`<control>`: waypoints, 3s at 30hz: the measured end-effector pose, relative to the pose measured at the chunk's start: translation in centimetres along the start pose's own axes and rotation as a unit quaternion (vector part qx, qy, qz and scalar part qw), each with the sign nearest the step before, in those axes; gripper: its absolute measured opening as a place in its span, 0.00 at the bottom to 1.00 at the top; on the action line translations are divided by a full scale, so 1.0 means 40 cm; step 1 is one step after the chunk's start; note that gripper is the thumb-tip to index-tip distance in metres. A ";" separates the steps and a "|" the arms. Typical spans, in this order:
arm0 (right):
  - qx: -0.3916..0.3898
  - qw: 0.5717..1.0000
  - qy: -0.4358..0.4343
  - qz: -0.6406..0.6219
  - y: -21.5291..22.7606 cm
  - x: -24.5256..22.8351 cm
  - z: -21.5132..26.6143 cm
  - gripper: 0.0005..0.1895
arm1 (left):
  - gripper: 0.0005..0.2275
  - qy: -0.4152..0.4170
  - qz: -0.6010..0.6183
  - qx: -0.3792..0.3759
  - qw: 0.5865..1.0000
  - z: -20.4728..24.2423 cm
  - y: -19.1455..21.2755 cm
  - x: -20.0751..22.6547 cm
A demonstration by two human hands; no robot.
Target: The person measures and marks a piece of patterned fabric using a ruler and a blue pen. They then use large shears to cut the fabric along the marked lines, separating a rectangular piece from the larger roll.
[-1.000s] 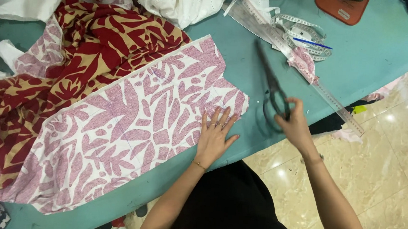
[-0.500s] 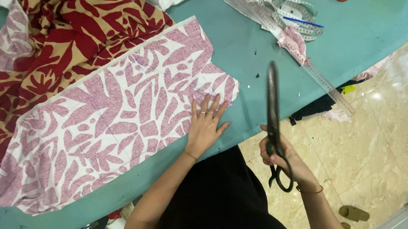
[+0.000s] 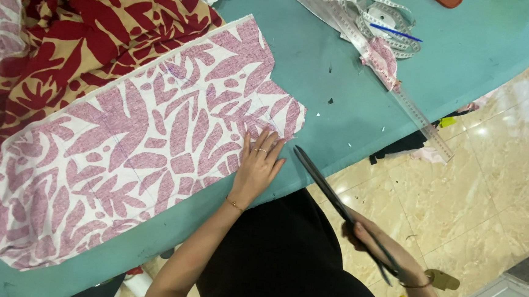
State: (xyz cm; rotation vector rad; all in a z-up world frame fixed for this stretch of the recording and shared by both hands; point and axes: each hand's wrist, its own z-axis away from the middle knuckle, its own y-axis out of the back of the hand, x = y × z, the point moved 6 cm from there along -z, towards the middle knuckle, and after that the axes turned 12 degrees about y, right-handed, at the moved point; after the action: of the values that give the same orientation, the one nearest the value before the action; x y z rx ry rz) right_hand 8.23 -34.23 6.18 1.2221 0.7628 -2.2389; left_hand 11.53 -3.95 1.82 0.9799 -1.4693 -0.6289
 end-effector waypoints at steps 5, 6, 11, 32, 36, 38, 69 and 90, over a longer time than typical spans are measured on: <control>0.006 0.996 0.011 0.092 -0.027 0.035 -0.092 0.40 | 0.21 -0.006 -0.007 0.014 1.000 -0.003 0.013 0.011; 0.022 0.992 -0.003 0.125 -0.023 0.042 -0.109 0.39 | 0.22 -0.009 -0.010 0.016 1.000 -0.001 0.008 0.012; -0.012 0.990 0.038 0.138 -0.073 -0.051 -0.173 0.39 | 0.21 -0.006 -0.015 0.018 1.000 0.002 0.005 0.010; -0.001 0.987 0.012 0.163 -0.045 -0.034 -0.199 0.39 | 0.18 -0.024 -0.024 -0.002 0.999 0.017 -0.024 -0.002; -0.001 0.985 -0.003 0.173 -0.041 -0.034 -0.206 0.39 | 0.18 -0.023 -0.024 -0.007 0.999 0.019 -0.031 -0.004; -0.005 0.981 0.002 0.194 -0.039 -0.042 -0.211 0.39 | 0.18 -0.023 -0.020 -0.010 0.999 0.018 -0.026 -0.002; -0.013 0.960 -0.032 0.279 0.017 -0.049 -0.242 0.29 | 0.22 -0.016 -0.024 -0.011 1.000 0.019 -0.024 -0.005; -0.039 0.942 -0.058 0.328 0.022 -0.077 -0.329 0.30 | 0.24 -0.011 -0.021 -0.025 0.999 0.020 -0.021 -0.005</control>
State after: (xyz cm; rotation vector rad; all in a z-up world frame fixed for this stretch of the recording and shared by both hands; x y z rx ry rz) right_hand 18.14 -25.67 2.75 1.0892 0.3199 -1.6908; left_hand 10.92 -4.33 0.90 0.9693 -1.4485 -0.7057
